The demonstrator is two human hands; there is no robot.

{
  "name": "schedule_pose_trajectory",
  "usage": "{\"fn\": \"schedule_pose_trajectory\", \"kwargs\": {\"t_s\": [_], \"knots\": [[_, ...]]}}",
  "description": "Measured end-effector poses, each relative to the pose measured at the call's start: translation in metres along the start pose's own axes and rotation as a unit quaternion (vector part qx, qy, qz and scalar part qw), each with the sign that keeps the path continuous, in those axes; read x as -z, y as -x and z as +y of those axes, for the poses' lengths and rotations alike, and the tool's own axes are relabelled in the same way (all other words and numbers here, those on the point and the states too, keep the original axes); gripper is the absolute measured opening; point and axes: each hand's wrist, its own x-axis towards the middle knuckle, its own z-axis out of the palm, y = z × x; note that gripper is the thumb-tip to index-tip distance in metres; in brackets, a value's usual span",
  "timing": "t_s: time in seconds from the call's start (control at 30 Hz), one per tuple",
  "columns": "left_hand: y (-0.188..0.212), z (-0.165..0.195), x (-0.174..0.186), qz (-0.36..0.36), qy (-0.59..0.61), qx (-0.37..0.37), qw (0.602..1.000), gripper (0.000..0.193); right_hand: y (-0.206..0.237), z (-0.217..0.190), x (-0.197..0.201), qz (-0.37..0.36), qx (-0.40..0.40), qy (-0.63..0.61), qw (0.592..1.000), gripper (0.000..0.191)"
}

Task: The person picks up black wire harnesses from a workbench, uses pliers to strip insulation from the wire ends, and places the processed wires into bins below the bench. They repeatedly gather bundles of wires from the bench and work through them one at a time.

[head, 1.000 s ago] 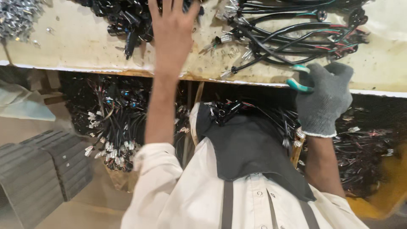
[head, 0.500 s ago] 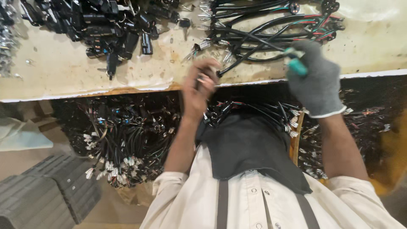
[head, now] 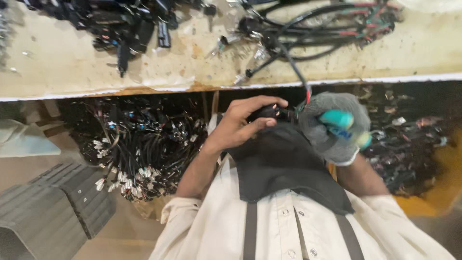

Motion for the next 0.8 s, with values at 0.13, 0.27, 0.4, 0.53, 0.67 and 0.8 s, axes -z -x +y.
{"fn": "schedule_pose_trajectory", "kwargs": {"t_s": [0.13, 0.27, 0.4, 0.53, 0.67, 0.8], "knots": [[-0.011, 0.008, -0.013, 0.009, -0.095, -0.068, 0.993, 0.049, -0.014, 0.009, 0.015, -0.274, 0.097, 0.255, 0.922, 0.025], [-0.014, 0.008, -0.023, 0.046, -0.116, -0.036, 0.992, 0.039, -0.008, 0.015, 0.005, -0.12, -0.047, 0.097, 0.987, 0.013], [-0.006, 0.0, -0.024, 0.066, -0.072, -0.023, 0.995, 0.035, 0.009, 0.014, -0.006, 0.047, -0.118, -0.192, 0.973, 0.013], [-0.001, -0.004, -0.025, 0.023, -0.028, -0.119, 0.992, 0.029, 0.025, 0.017, -0.008, 0.119, -0.134, -0.57, 0.802, 0.014], [-0.006, -0.003, -0.03, 0.011, -0.06, -0.187, 0.98, 0.037, 0.027, 0.017, -0.019, 0.096, -0.165, -0.633, 0.75, 0.016], [-0.005, -0.002, -0.039, -0.024, -0.197, -0.107, 0.974, 0.06, -0.001, 0.018, -0.012, 0.131, -0.211, -0.559, 0.791, 0.018]]}}
